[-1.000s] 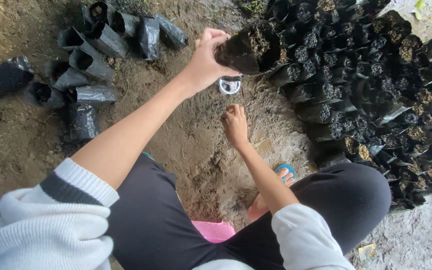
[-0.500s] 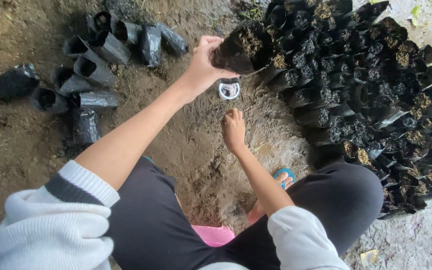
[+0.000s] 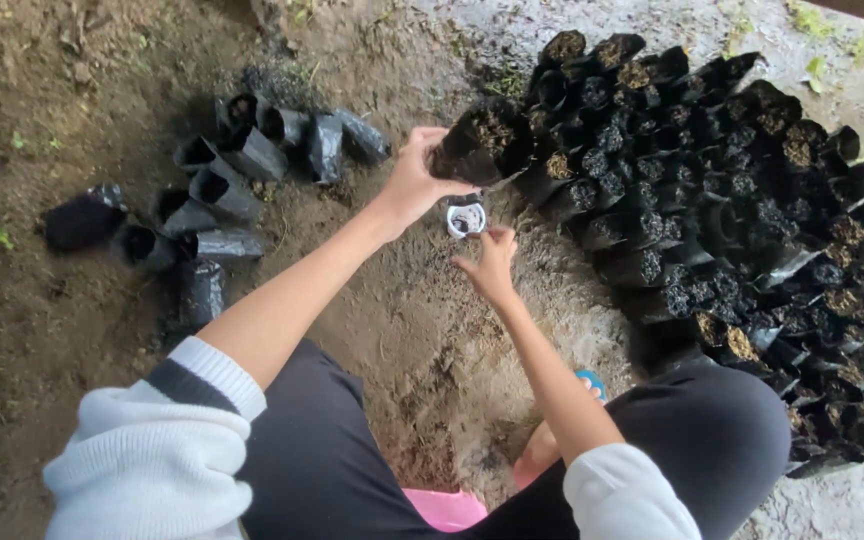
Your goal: Filling small black plastic polybags with soil and packing it down using a small stick for nursery preparation.
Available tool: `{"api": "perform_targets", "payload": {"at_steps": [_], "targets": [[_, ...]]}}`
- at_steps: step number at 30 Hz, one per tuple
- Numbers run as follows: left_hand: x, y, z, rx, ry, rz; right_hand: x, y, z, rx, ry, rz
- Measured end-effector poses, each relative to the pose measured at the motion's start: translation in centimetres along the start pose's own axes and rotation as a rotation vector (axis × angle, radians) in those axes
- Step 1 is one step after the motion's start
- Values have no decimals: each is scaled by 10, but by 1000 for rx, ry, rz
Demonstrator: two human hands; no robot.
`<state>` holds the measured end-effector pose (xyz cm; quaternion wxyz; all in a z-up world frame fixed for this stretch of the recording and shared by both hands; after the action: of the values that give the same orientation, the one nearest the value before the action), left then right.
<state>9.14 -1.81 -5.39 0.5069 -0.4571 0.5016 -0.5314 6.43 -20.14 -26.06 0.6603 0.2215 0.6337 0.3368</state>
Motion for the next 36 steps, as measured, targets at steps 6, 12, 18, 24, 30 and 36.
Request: {"api": "perform_targets", "payload": {"at_steps": [6,12,18,24,30,36], "targets": [[-2,6,-1,-16,12,-4,-126,90,59,-95,-385,246],[-5,6,4,69,49,72,-240,243,73,-428,-77,347],[7,-8,-6,40,133,76,-245,286,67,-691,151,-152],[19,15,-4,-20,269,300,-239,295,51,-575,181,-451],[11,8,1,17,233,624,-236,283,46,-552,19,-633],[23,26,-7,-153,336,861,-232,250,56,-372,-59,-639]]}}
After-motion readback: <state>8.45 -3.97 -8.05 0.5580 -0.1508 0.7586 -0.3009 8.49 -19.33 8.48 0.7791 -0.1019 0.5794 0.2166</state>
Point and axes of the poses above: each hand's wrist, its own z-axis towards the middle knuckle, its own x-axis out of the palm, y = z × x, the point moved 8 cm from there along z, towards the middle knuckle, and after that the axes turned 2 degrees about -x, right-handed, at the moved point
